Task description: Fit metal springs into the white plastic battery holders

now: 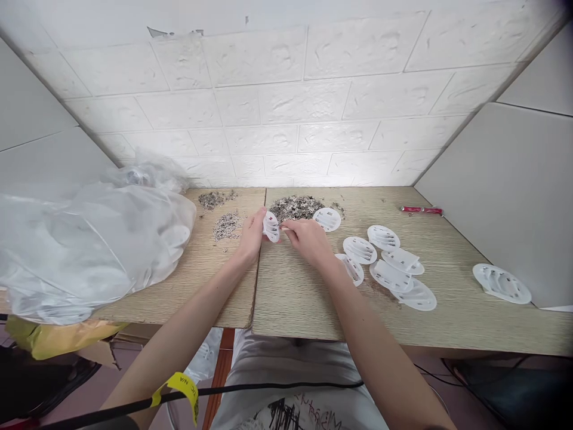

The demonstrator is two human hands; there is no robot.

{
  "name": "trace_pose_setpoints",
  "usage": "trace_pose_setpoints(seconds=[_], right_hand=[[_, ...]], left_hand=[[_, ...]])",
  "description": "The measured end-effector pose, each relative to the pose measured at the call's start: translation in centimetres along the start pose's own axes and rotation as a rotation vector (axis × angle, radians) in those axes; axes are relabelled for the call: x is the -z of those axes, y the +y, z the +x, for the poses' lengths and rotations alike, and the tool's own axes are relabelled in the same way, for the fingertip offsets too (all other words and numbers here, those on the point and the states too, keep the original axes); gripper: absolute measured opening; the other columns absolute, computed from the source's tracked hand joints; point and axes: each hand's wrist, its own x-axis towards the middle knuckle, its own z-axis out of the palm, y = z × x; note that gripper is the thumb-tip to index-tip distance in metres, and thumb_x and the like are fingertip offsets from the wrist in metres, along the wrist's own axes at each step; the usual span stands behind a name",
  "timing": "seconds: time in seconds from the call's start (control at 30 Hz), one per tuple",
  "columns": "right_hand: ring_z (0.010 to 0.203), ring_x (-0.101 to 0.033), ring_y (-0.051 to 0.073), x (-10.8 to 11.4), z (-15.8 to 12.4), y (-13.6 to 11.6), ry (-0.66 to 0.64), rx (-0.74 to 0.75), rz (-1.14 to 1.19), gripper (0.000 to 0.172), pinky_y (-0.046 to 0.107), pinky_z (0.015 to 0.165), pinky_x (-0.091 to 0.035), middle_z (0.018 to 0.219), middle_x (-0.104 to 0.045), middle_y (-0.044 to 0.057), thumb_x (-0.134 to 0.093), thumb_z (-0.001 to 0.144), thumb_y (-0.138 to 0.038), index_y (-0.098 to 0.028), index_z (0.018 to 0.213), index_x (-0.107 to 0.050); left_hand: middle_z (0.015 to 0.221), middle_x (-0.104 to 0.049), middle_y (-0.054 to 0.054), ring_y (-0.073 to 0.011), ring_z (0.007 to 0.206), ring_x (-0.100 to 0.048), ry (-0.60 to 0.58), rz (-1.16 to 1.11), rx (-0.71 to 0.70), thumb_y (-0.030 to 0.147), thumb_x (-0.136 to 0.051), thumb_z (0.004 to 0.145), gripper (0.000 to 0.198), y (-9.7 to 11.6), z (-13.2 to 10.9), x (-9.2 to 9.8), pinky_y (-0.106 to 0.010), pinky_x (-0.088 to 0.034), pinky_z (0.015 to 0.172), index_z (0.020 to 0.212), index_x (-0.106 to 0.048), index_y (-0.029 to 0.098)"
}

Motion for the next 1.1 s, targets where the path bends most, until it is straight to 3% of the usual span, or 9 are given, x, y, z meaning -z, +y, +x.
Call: trace_pose_setpoints(seconds=[0.23, 0.4, 0.73, 1.1], right_hand=[[0.075, -0.06, 0.021, -0.44, -0.04, -0.36, -0.024, 0.014, -0.088, 0.031, 0.03, 0.068, -0.031, 0.079, -0.071, 0.007, -0.042, 0.089, -0.012, -0.021, 0.092, -0.071], [0.071, -0.06, 0.02, -0.5, -0.07, -0.78, -0.111, 0.011, -0.134, 0.032, 0.029, 0.067, -0.031, 0.075, -0.07, 0.007, -0.04, 0.088, -0.01, -0.019, 0.094, -0.07], [0.079, -0.063, 0.021, -0.22, -0.27, -0.69, -0.146, -0.013, -0.076, 0.04, 0.027, 0.064, -0.033, 0.087, -0.072, 0.007, -0.034, 0.092, -0.015, -0.024, 0.117, -0.065], [0.076, -0.062, 0.022, -0.25, -0.29, -0.79, -0.18, -0.019, -0.117, 0.039, 0.027, 0.062, -0.031, 0.084, -0.072, 0.008, -0.036, 0.09, -0.014, -0.022, 0.114, -0.066]], left_hand=[[0.062, -0.058, -0.003, -0.0123, 0.054, -0.056, -0.001, 0.078, -0.002, 0.046, -0.051, 0.086, 0.038, -0.34, 0.05, 0.13, -0.025, -0.051, 0.048, 0.066, -0.056, 0.014], [0.056, -0.058, -0.002, -0.0124, 0.049, -0.055, -0.03, 0.161, 0.01, 0.052, -0.054, 0.082, 0.041, -0.65, 0.07, 0.28, -0.025, -0.05, 0.045, 0.063, -0.054, 0.015], [0.062, -0.061, -0.003, -0.0116, 0.051, -0.056, 0.004, 0.094, 0.064, 0.05, -0.053, 0.082, 0.038, -0.27, 0.39, 0.41, -0.024, -0.051, 0.047, 0.067, -0.056, 0.015], [0.053, -0.055, -0.001, -0.0126, 0.045, -0.053, -0.005, 0.151, 0.031, 0.048, -0.051, 0.083, 0.037, -0.63, 0.37, 0.33, -0.026, -0.049, 0.042, 0.064, -0.054, 0.017]])
